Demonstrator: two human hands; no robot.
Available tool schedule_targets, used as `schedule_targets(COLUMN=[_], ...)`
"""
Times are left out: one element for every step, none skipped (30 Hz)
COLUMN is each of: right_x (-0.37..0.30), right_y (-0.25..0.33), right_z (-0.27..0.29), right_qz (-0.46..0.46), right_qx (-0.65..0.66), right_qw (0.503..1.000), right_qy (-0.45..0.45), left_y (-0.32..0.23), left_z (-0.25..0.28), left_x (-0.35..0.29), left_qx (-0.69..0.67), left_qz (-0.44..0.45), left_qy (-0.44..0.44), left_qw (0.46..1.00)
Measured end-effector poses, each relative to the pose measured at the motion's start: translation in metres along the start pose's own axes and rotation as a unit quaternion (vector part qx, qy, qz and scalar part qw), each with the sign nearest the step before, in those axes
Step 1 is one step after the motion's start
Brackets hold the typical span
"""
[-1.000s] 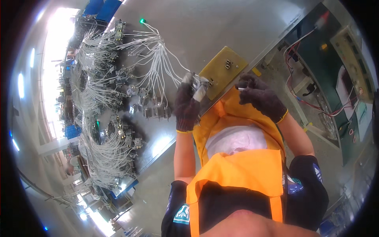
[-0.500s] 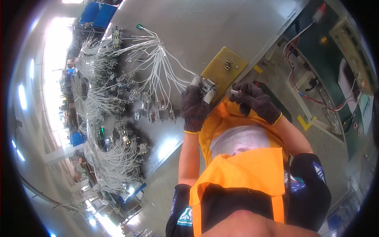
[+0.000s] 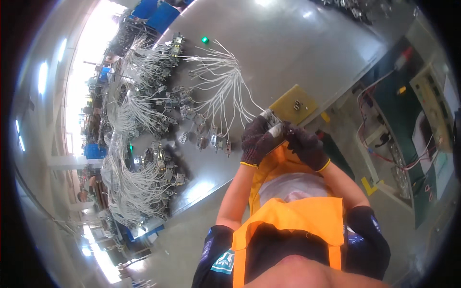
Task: Assembling wire harnesses onto electronic components at a production station.
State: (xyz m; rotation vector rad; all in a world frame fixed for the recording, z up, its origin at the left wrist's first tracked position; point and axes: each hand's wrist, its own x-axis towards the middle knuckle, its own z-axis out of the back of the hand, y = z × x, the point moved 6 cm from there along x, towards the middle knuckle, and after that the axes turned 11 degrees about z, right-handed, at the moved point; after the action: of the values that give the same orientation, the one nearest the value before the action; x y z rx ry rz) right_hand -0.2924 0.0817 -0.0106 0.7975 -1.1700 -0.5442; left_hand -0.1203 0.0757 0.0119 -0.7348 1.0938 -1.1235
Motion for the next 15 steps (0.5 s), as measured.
schedule_targets(right_x=[-0.002, -0.002, -0.001, -0.004, -0.009, -0.01, -0.009, -0.008, -0.005, -0.003, 0.007, 0.012, 0.008, 0.009, 0.007], right_y=[-0.001, 0.0, 0.002, -0.002, -0.001, 0.002, 0.0, -0.001, -0.002, -0.001, 0.003, 0.005, -0.003, -0.004, -0.002], right_z=[-0.002, -0.002, -0.001, -0.002, -0.005, -0.002, 0.0, 0.0, -0.001, -0.004, -0.008, -0.009, -0.01, -0.012, -0.014], right_qz=[-0.013, -0.029, -0.026, -0.083, -0.148, -0.158, -0.182, -0.208, -0.211, -0.224, -0.208, -0.19, -0.195, -0.085, 0.028], right_qx=[0.019, 0.037, 0.034, 0.068, 0.103, 0.102, 0.082, 0.063, 0.08, 0.078, 0.091, 0.103, 0.103, 0.036, -0.032], right_qw=[1.0, 0.999, 0.999, 0.994, 0.984, 0.982, 0.98, 0.975, 0.973, 0.971, 0.973, 0.976, 0.975, 0.996, 0.999], right_qy=[0.013, 0.025, 0.027, 0.009, -0.013, -0.018, 0.016, 0.05, 0.043, 0.037, 0.033, 0.03, 0.025, 0.01, -0.003], left_y=[0.0, 0.001, 0.0, 0.006, 0.011, 0.007, 0.003, -0.003, -0.002, 0.002, -0.009, -0.007, -0.014, -0.028, -0.03], left_z=[-0.003, -0.007, -0.009, -0.01, -0.011, -0.011, -0.009, -0.01, -0.003, 0.003, 0.003, 0.002, 0.001, -0.001, -0.003], left_x=[0.0, -0.001, -0.002, -0.003, -0.009, -0.009, -0.006, -0.007, -0.001, 0.002, 0.002, 0.002, -0.005, -0.011, -0.011], left_qx=[-0.025, -0.049, -0.052, -0.193, -0.328, -0.371, -0.413, -0.407, -0.282, -0.151, 0.063, 0.064, 0.144, 0.224, 0.225], left_qz=[0.014, 0.029, 0.025, 0.056, 0.095, 0.072, 0.052, 0.068, 0.042, 0.013, -0.086, -0.082, -0.148, -0.216, -0.217], left_qy=[0.017, 0.038, 0.038, 0.033, 0.031, 0.053, 0.075, 0.07, 0.04, 0.012, -0.033, -0.025, -0.045, -0.068, -0.068], left_qw=[0.999, 0.998, 0.998, 0.979, 0.939, 0.924, 0.906, 0.908, 0.958, 0.988, 0.994, 0.994, 0.977, 0.948, 0.947])
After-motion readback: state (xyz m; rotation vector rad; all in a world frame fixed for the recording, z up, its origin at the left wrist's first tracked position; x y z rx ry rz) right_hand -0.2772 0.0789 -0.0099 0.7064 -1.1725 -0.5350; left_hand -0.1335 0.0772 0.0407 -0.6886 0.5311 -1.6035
